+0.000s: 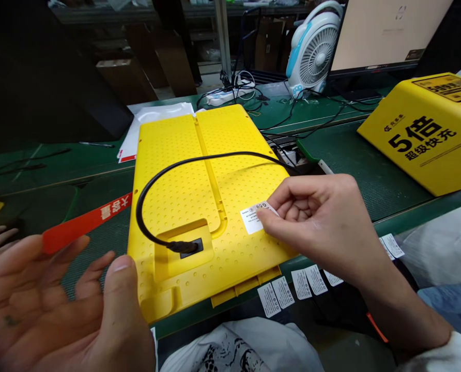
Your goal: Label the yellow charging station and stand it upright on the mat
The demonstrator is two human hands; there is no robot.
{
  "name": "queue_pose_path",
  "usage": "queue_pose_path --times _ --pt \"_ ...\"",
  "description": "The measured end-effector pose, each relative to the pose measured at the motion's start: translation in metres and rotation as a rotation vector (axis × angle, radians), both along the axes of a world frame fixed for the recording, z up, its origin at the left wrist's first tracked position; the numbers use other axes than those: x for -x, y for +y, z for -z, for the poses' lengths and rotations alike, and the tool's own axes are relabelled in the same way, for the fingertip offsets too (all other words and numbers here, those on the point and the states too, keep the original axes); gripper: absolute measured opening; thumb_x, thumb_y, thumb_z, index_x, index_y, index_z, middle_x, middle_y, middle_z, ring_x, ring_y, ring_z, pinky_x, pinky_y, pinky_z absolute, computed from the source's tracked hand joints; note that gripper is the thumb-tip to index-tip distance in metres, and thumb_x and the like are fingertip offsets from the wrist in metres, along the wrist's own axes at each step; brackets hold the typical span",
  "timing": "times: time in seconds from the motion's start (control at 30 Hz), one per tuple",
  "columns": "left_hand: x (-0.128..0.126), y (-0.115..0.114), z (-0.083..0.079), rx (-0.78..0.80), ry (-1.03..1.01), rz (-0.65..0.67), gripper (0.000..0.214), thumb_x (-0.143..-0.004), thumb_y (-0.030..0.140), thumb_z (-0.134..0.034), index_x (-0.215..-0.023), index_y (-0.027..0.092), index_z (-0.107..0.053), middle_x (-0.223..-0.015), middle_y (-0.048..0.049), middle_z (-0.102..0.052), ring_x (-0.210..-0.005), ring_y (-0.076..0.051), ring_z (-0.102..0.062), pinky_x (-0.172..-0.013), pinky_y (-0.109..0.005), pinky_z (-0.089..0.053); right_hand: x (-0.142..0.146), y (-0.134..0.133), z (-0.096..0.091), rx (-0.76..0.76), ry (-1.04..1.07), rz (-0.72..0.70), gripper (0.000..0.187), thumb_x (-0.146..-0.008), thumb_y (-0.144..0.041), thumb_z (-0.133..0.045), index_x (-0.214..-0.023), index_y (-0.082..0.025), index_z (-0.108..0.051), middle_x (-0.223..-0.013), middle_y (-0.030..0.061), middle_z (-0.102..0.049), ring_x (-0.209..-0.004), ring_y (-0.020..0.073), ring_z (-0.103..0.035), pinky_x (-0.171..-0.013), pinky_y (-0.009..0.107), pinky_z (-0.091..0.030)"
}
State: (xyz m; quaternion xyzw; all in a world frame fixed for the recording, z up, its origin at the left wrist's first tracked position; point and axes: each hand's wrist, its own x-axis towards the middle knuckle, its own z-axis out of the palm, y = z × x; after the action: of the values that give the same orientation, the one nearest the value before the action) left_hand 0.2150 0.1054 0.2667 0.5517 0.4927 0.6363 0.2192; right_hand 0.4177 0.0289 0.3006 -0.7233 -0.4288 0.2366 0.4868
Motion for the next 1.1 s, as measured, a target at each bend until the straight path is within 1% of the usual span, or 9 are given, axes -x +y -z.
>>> queue_pose_path --times 0.17,0.23,0.33,0.43,0.57,0.67,0.77,0.87,1.1 --pt "0.000 0.001 0.001 -0.025 0.017 -0.003 0.074 -0.060 0.013 -0.069 -0.133 0.018 -0.064 -0.142 -0.0108 -0.062 -0.120 -0.033 -0.064 -0.084 -0.047 -0.052 -0.004 0.003 -0.003 0.028 -0.010 -0.050 0.015 -0.072 -0.022 -0.090 -0.070 -0.020 -0.075 -0.060 -0.0009 -0.059 -0.053 0.0101 -0.055 -0.045 0.015 -0.042" --pt "-0.001 0.001 0.001 -0.020 0.010 -0.007 0.072 -0.060 0.014 -0.070 -0.132 0.017 -0.064 -0.142 -0.0115 -0.062 -0.122 -0.034 -0.064 -0.086 -0.048 -0.054 -0.006 0.006 -0.005 0.062 -0.009 -0.089 0.013 -0.072 -0.023 -0.087 -0.070 -0.019 -0.075 -0.060 -0.0002 -0.060 -0.053 0.0101 -0.055 -0.044 0.014 -0.043" --pt "0.000 0.000 0.001 -0.006 -0.022 -0.019 0.074 -0.062 0.014 -0.074 -0.134 0.009 -0.062 -0.141 -0.0170 -0.061 -0.124 -0.038 -0.063 -0.088 -0.050 -0.056 -0.010 0.012 -0.010 0.130 -0.025 -0.141 0.014 -0.074 -0.024 -0.082 -0.066 -0.018 -0.073 -0.059 0.0007 -0.059 -0.051 0.0100 -0.052 -0.042 0.015 -0.040" --pt "0.001 -0.002 0.000 0.019 -0.011 -0.008 0.074 -0.068 0.015 -0.076 -0.139 0.004 -0.057 -0.141 -0.0213 -0.059 -0.127 -0.039 -0.062 -0.092 -0.052 -0.057 -0.014 0.017 -0.014 0.185 -0.105 -0.190 0.014 -0.075 -0.025 -0.078 -0.065 -0.019 -0.070 -0.057 0.0008 -0.060 -0.050 0.0110 -0.051 -0.040 0.018 -0.037" --pt "0.002 -0.003 0.000 0.009 0.016 0.009 0.070 -0.073 0.016 -0.076 -0.139 0.006 -0.056 -0.141 -0.0207 -0.059 -0.128 -0.039 -0.061 -0.093 -0.052 -0.058 -0.017 0.020 -0.019 0.219 -0.250 -0.232 0.018 -0.075 -0.024 -0.076 -0.061 -0.020 -0.066 -0.052 -0.0010 -0.056 -0.045 0.0107 -0.047 -0.037 0.021 -0.031" --pt "0.002 -0.003 0.000 0.014 0.015 0.014 0.068 -0.074 0.016 -0.078 -0.138 0.005 -0.056 -0.139 -0.0219 -0.060 -0.129 -0.039 -0.061 -0.094 -0.055 -0.057 -0.019 0.019 -0.020 0.254 -0.288 -0.232 0.024 -0.077 -0.030 -0.077 -0.061 -0.020 -0.065 -0.050 -0.0013 -0.053 -0.044 0.0106 -0.044 -0.037 0.023 -0.029" --pt "0.002 -0.002 0.000 0.015 0.010 0.017 0.066 -0.075 0.016 -0.078 -0.137 0.008 -0.057 -0.140 -0.0203 -0.060 -0.129 -0.037 -0.061 -0.096 -0.054 -0.058 -0.022 0.018 -0.019 0.286 -0.289 -0.230 0.027 -0.079 -0.035 -0.078 -0.061 -0.020 -0.063 -0.054 -0.0004 -0.054 -0.047 0.0114 -0.047 -0.039 0.023 -0.031" --pt "0.002 -0.003 -0.001 0.016 0.015 0.020 0.065 -0.076 0.015 -0.078 -0.137 0.011 -0.058 -0.140 -0.0186 -0.060 -0.129 -0.035 -0.061 -0.096 -0.053 -0.058 -0.026 0.016 -0.020 0.310 -0.263 -0.247 0.028 -0.078 -0.034 -0.078 -0.061 -0.019 -0.061 -0.055 0.0005 -0.055 -0.047 0.0122 -0.048 -0.039 0.022 -0.031" --pt "0.001 -0.004 -0.003 0.015 0.011 0.011 0.066 -0.075 0.016 -0.079 -0.137 0.007 -0.057 -0.140 -0.0205 -0.060 -0.129 -0.036 -0.061 -0.095 -0.053 -0.059 -0.039 0.013 -0.022 0.363 -0.179 -0.279 0.021 -0.079 -0.031 -0.077 -0.066 -0.019 -0.065 -0.056 0.0011 -0.056 -0.048 0.0116 -0.048 -0.039 0.020 -0.031"
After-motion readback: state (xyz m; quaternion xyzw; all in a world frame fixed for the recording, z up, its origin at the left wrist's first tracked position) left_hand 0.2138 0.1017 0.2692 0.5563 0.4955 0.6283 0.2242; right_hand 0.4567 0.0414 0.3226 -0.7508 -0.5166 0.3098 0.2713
